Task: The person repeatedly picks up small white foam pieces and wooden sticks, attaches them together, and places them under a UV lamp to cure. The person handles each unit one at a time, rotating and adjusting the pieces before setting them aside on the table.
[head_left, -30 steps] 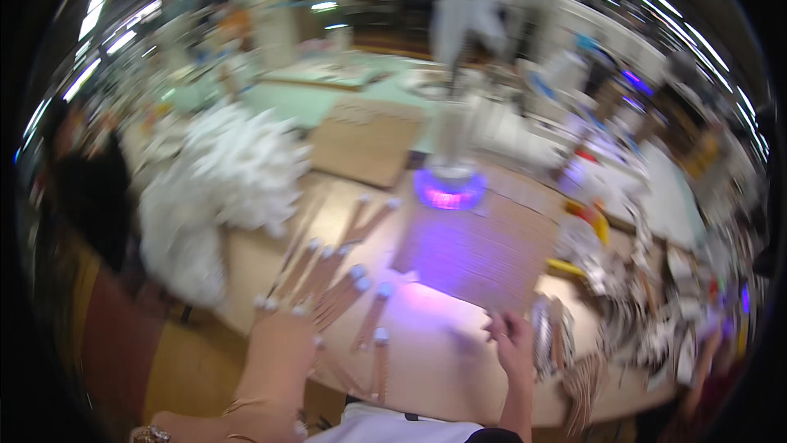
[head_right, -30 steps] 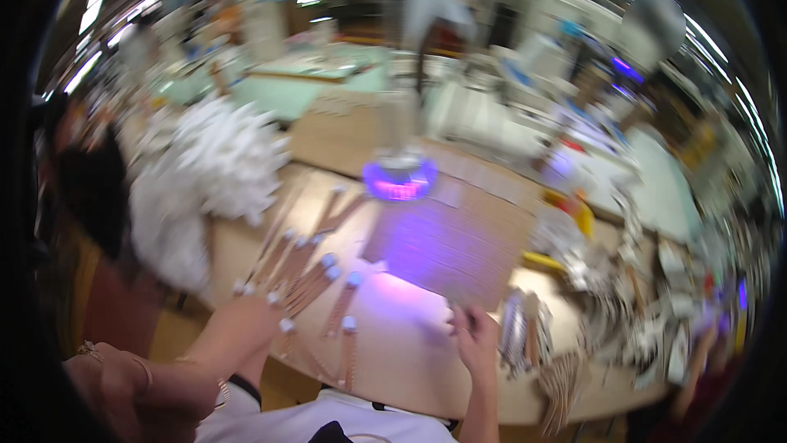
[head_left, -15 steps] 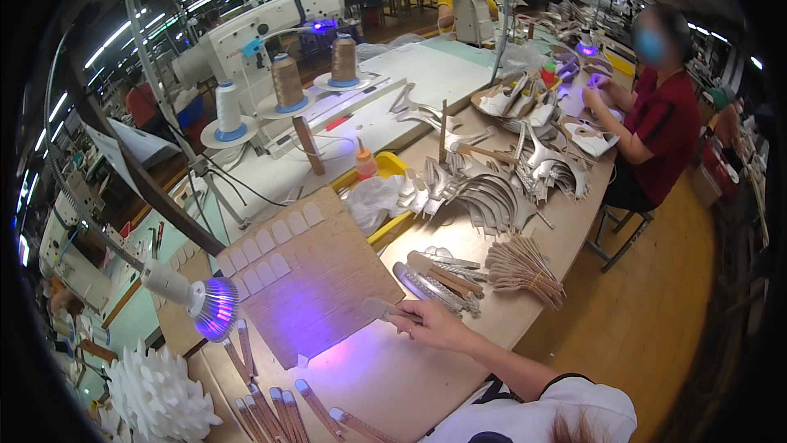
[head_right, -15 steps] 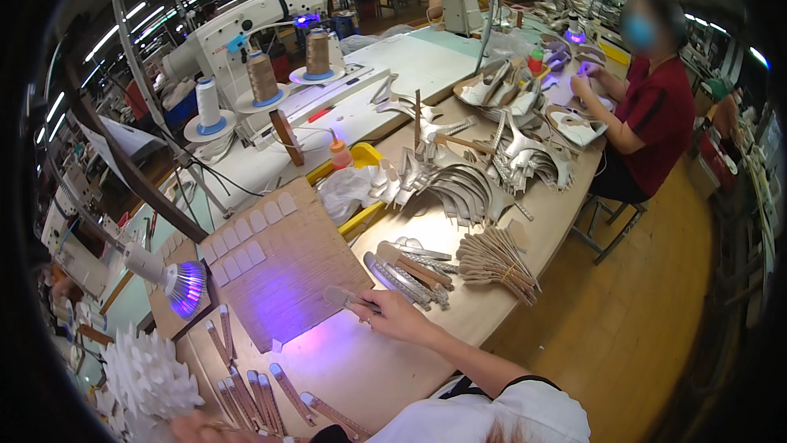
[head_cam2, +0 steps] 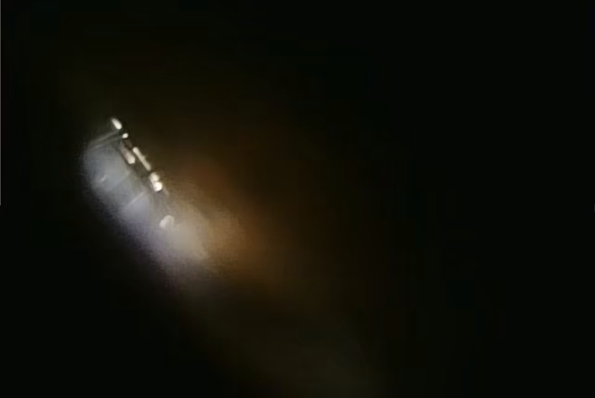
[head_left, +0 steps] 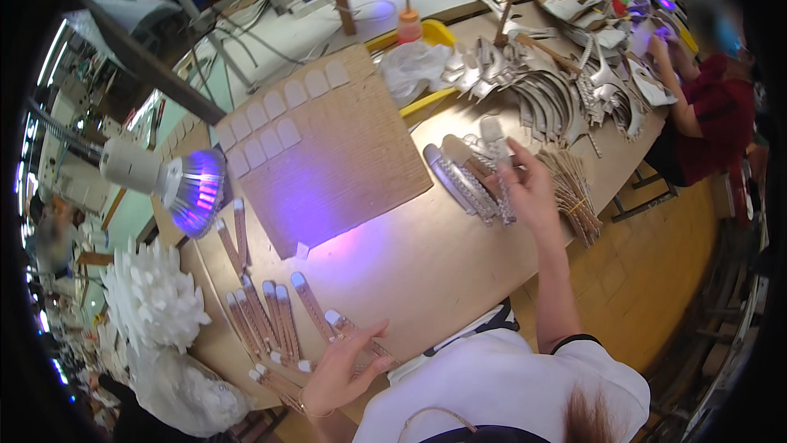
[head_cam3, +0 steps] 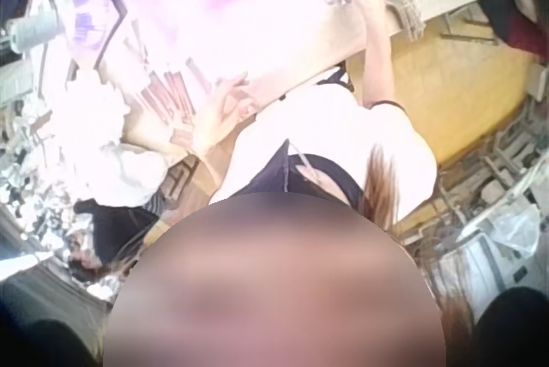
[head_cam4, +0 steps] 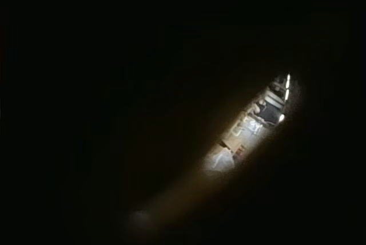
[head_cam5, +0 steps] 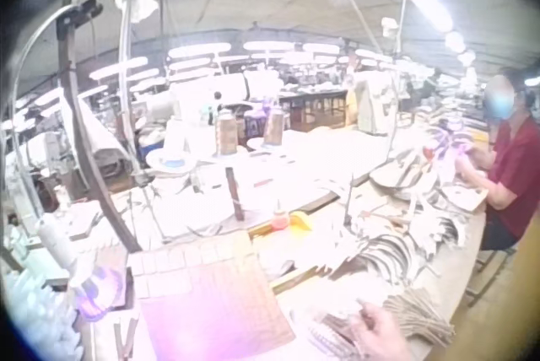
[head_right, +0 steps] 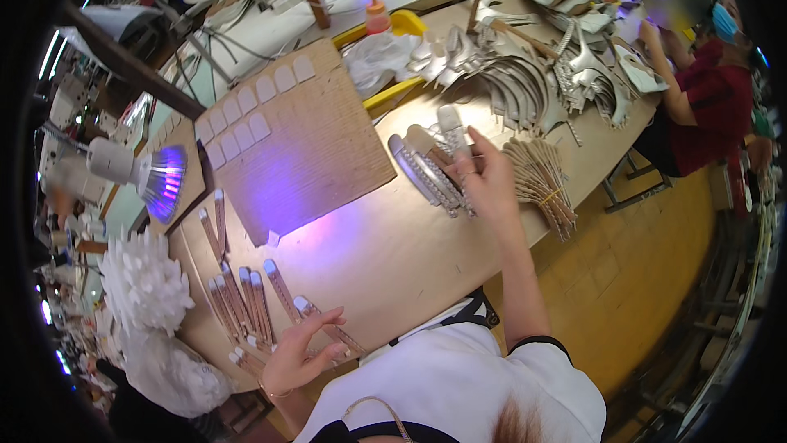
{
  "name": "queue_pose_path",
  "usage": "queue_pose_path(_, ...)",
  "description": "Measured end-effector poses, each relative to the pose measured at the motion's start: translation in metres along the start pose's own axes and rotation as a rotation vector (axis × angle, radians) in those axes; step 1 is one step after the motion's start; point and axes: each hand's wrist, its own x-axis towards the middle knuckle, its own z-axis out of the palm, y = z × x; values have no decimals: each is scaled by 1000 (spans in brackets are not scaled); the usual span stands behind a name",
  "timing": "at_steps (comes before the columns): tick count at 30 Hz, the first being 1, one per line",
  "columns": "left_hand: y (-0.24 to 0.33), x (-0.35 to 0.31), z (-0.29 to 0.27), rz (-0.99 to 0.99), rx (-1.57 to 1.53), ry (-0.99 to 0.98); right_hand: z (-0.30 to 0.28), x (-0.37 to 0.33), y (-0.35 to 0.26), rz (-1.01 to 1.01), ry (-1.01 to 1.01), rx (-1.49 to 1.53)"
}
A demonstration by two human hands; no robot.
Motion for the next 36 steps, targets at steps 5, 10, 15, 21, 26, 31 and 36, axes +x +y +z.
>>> queue_pose_path(5,-3,9,15,49,23,81,3,4,2,-57,-82,-107)
queue_pose_path(10,-1,10,11,36,169,180,21,12,13,-305,40,-685)
queue_pose_path(15,-28,-1,2,-101,66,480,45,-5,-2,-381,19,-686)
queue_pose_path(21,-75,7,-15,-368,388,926,94,-36,-15,-344,-385,-552)
queue_pose_path(26,-105,24,-36,-373,323,1053,118,-57,-15,-407,-574,-477)
queue_pose_path(31,-153,65,-105,-300,593,1093,119,-63,-20,-479,-606,-453)
queue_pose_path(36,-186,99,-141,-449,1092,966,107,-50,-14,-444,-603,-493)
